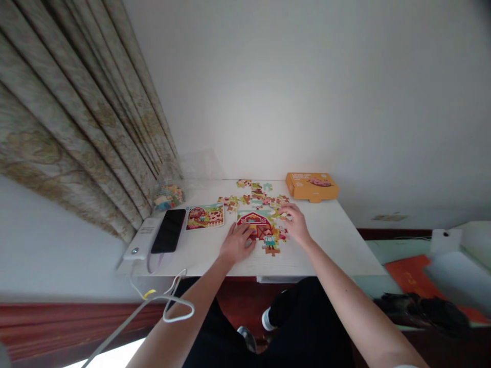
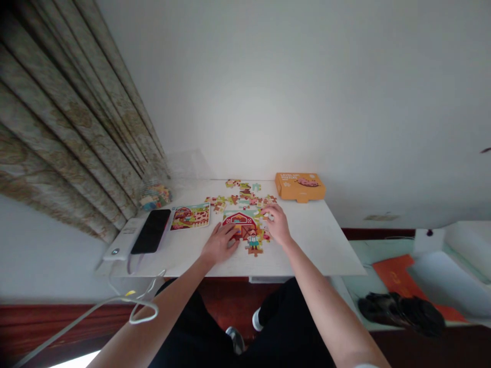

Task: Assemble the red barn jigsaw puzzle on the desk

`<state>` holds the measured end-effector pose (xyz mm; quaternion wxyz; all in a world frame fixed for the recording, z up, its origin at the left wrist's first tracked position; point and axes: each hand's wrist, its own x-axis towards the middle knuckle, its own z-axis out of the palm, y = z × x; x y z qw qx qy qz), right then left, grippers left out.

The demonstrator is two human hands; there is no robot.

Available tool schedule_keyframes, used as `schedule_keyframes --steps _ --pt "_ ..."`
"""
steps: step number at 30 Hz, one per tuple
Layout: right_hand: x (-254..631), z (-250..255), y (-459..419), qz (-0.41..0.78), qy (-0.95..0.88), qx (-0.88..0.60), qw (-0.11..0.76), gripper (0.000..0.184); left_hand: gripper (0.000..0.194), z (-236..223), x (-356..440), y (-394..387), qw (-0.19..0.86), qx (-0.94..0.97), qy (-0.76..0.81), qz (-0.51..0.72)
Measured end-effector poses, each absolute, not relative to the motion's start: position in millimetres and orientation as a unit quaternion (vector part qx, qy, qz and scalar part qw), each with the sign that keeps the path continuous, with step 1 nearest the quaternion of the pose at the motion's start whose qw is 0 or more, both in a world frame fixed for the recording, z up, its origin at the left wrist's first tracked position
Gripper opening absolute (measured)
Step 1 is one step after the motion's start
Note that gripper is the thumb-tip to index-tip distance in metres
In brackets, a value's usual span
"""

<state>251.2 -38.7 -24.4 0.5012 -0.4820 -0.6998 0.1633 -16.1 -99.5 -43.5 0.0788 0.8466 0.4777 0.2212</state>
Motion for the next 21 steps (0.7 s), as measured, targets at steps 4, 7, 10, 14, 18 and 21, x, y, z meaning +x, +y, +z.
schedule_keyframes --steps 4,7,10,14,18,21 --pt "253.7 -40.1 -73.2 0.212 -0.638 -0.539 0.507 0.021 0.036 -44.0 -16.3 -101.5 0.066 0.850 0.477 0.215" --pt "261.3 -49.5 -85.5 0.220 -0.616 -0.571 0.496 0.029 0.035 -45.2 -16.8 -101.0 0.066 0.849 0.475 0.219" --pt "277.4 -52.6 -84.5 0.180 -0.630 -0.604 0.454 0.037 0.035 -45.7 -16.7 -99.5 0.067 0.850 0.472 0.224" --pt "302.1 -55.1 -75.7 0.088 -0.651 -0.669 0.347 0.040 0.035 -46.1 -17.3 -99.5 0.077 0.849 0.470 0.230" --pt "307.2 -57.9 -74.9 0.020 -0.649 -0.720 0.244 0.045 0.033 -45.5 -20.0 -92.4 0.104 0.836 0.472 0.258" --pt "300.5 -54.8 -78.1 0.002 -0.655 -0.729 0.198 0.050 0.031 -37.9 -18.9 -69.3 0.120 0.790 0.515 0.308"
